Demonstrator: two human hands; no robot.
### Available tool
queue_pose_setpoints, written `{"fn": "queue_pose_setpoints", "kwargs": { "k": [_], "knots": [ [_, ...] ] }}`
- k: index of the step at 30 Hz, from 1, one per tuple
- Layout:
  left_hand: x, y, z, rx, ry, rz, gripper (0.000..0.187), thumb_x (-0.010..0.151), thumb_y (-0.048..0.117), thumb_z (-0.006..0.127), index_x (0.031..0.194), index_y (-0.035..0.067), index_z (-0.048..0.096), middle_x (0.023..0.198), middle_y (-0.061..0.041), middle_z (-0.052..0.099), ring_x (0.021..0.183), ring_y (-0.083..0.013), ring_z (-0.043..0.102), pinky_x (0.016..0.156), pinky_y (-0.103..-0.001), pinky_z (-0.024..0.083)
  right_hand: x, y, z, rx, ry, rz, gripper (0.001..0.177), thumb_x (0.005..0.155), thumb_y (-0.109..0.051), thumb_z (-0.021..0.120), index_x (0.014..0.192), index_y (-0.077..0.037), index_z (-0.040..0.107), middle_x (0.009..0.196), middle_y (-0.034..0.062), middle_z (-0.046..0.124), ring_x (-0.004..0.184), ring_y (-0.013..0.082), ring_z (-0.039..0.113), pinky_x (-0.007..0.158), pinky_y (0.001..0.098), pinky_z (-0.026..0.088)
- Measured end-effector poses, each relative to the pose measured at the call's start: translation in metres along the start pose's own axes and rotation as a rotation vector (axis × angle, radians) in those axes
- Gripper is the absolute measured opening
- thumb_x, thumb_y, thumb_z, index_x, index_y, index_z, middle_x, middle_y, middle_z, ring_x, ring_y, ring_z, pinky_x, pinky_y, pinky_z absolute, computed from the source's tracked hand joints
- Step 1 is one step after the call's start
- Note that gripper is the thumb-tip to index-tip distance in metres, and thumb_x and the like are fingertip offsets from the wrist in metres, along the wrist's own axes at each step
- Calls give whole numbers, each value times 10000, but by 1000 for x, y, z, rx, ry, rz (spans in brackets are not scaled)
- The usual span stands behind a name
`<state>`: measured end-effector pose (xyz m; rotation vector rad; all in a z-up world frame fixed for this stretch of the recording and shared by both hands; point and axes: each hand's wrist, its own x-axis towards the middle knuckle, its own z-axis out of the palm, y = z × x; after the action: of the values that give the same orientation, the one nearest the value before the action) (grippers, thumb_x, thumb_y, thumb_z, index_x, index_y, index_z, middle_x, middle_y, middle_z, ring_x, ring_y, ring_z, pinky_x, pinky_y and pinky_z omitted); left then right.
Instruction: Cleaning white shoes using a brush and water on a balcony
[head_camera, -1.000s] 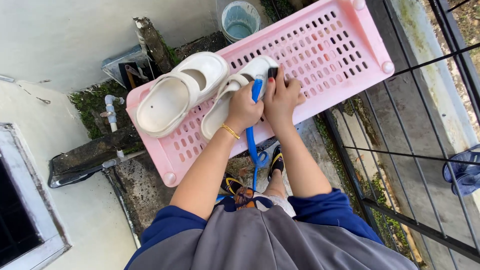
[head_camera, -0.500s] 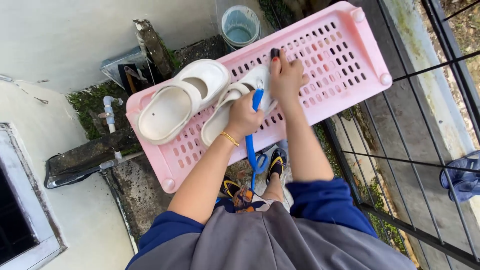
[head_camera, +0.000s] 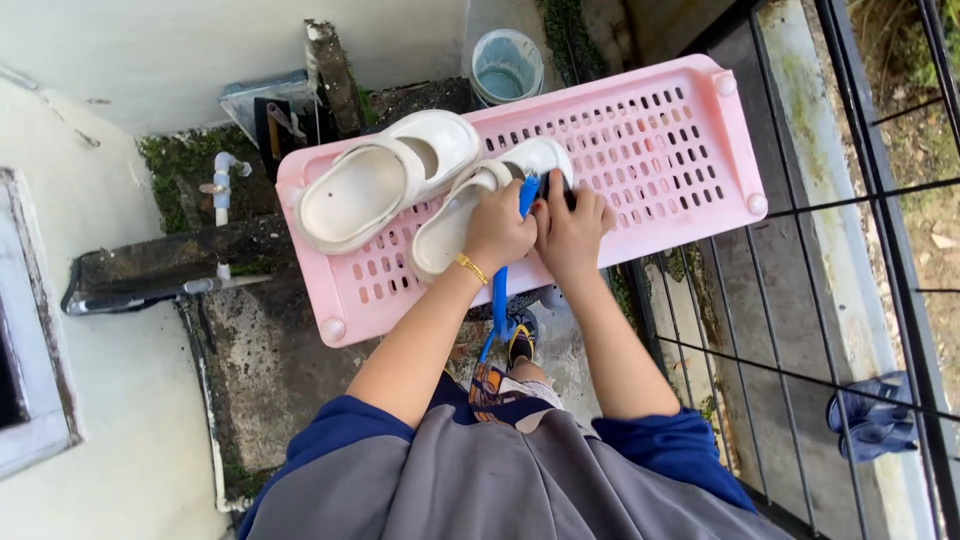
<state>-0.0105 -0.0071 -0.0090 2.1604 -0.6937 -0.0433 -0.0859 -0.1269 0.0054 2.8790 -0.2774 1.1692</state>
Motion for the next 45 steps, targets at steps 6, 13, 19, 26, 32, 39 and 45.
{"fn": "queue_pose_setpoints", "kwargs": {
  "k": [6, 13, 19, 26, 32, 39, 45],
  "knots": [
    [-13, 14, 11, 234, 87, 98, 333, 671, 266, 625, 970, 130, 569, 805, -106, 654, 700, -380, 711, 624, -505, 575, 84, 37, 66, -7, 70, -273, 366, 976, -450, 610, 1203, -183, 716, 870, 91, 483, 789, 301, 500, 726, 438, 334],
    [-50, 38, -14, 336, 264, 34, 402, 680, 286, 632, 1049, 141, 566, 900, -74, 619, 647, -350, 702, 607, -465, 593, 78, 23, 11, 80, 60, -343, 409, 1043, -365, 534, 1336, -98, 633, 952, 139, 509, 852, 316, 505, 747, 432, 372],
    [-92, 34, -86, 336, 408, -342, 316, 737, 161, 620, 1027, 60, 544, 907, -123, 546, 708, -443, 665, 596, -536, 571, 67, 8, -16, 230, 69, -357, 450, 1080, -330, 432, 1368, -27, 598, 947, 173, 504, 804, 335, 508, 697, 414, 422],
    [-113, 61, -143, 340, 293, -511, 423, 900, 269, 667, 1225, 11, 589, 1046, -153, 581, 823, -462, 700, 666, -555, 593, 29, 32, -1, 581, -87, -154, 476, 1116, -249, 478, 1521, 1, 477, 1033, 185, 479, 869, 364, 473, 798, 423, 438],
    [-132, 8, -133, 307, 130, -438, 519, 977, 457, 614, 1331, 82, 551, 1181, -144, 603, 979, -467, 682, 787, -575, 567, -4, 42, -3, 816, -306, 125, 465, 1135, -205, 502, 1571, -54, 436, 1059, 187, 488, 934, 351, 510, 877, 428, 442],
    [-138, 23, -115, 246, 91, -244, 656, 763, 438, 822, 1261, 62, 620, 1104, -184, 702, 1011, -418, 705, 800, -585, 562, 11, 19, -36, 934, -355, 440, 436, 1153, -250, 473, 1541, -51, 452, 1085, 166, 525, 957, 231, 498, 906, 370, 422],
    [-125, 78, -93, 206, -146, -143, 577, 848, 371, 760, 1318, 102, 559, 1185, -112, 654, 1018, -367, 710, 839, -522, 574, 44, 32, -10, 1111, -282, 411, 402, 1166, -263, 473, 1519, -70, 481, 1233, 254, 580, 1235, 363, 565, 1084, 486, 427]
  ]
}}
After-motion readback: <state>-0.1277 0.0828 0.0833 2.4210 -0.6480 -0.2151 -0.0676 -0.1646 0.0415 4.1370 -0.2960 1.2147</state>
